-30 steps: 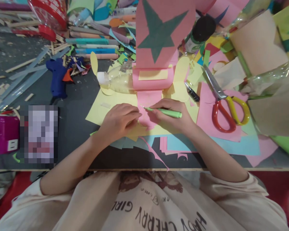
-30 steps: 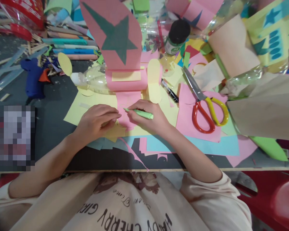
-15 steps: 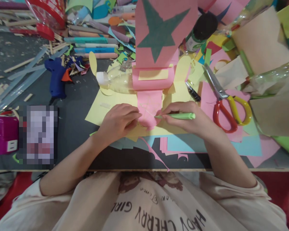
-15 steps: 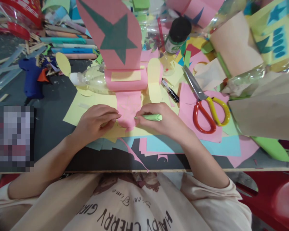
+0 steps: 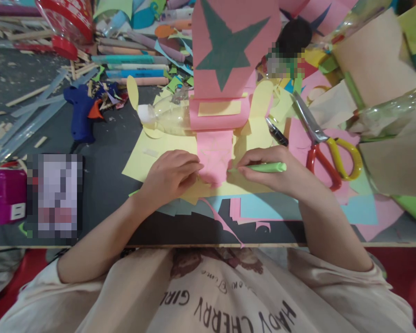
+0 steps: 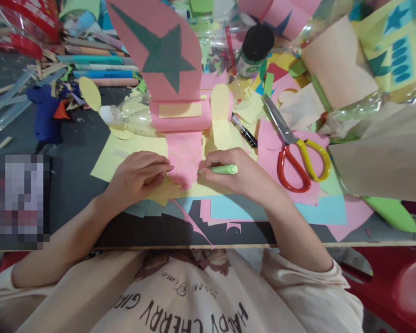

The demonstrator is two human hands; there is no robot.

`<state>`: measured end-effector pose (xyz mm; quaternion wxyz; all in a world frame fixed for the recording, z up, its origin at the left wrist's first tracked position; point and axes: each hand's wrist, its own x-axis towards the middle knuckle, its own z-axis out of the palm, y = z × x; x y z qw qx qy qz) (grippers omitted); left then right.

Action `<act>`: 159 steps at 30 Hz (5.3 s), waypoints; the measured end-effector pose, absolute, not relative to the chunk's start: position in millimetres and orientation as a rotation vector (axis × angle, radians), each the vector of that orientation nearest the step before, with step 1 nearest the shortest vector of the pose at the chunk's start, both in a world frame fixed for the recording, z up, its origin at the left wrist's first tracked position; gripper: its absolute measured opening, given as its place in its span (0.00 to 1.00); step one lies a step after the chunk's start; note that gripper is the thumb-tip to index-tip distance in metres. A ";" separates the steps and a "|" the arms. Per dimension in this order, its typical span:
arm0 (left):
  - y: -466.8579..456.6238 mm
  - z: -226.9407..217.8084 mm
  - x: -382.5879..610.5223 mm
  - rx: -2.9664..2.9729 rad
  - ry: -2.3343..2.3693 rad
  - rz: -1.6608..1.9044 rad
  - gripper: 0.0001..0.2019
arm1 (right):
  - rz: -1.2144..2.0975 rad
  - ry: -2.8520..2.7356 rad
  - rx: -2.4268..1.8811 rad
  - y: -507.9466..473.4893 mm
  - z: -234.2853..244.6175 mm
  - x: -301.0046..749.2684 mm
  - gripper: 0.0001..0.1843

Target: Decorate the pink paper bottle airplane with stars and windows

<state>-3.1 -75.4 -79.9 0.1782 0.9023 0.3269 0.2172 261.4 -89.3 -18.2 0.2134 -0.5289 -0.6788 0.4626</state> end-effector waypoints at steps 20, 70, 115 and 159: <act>-76.9 -85.1 -4.2 2.662 0.988 0.509 0.15 | 1.294 -1.346 -1.274 -82.6 -71.1 254.5 0.08; -79.5 -82.1 1.7 2.744 0.868 0.526 0.11 | 1.474 -1.444 -1.370 -66.8 -62.0 235.6 0.15; -78.4 -79.1 0.1 2.783 0.828 0.572 0.14 | 1.400 -1.514 -1.345 -73.2 -65.7 239.9 0.09; -77.1 -77.5 0.4 2.815 0.782 0.625 0.11 | 1.438 -1.477 -1.310 -67.4 -69.3 242.7 0.08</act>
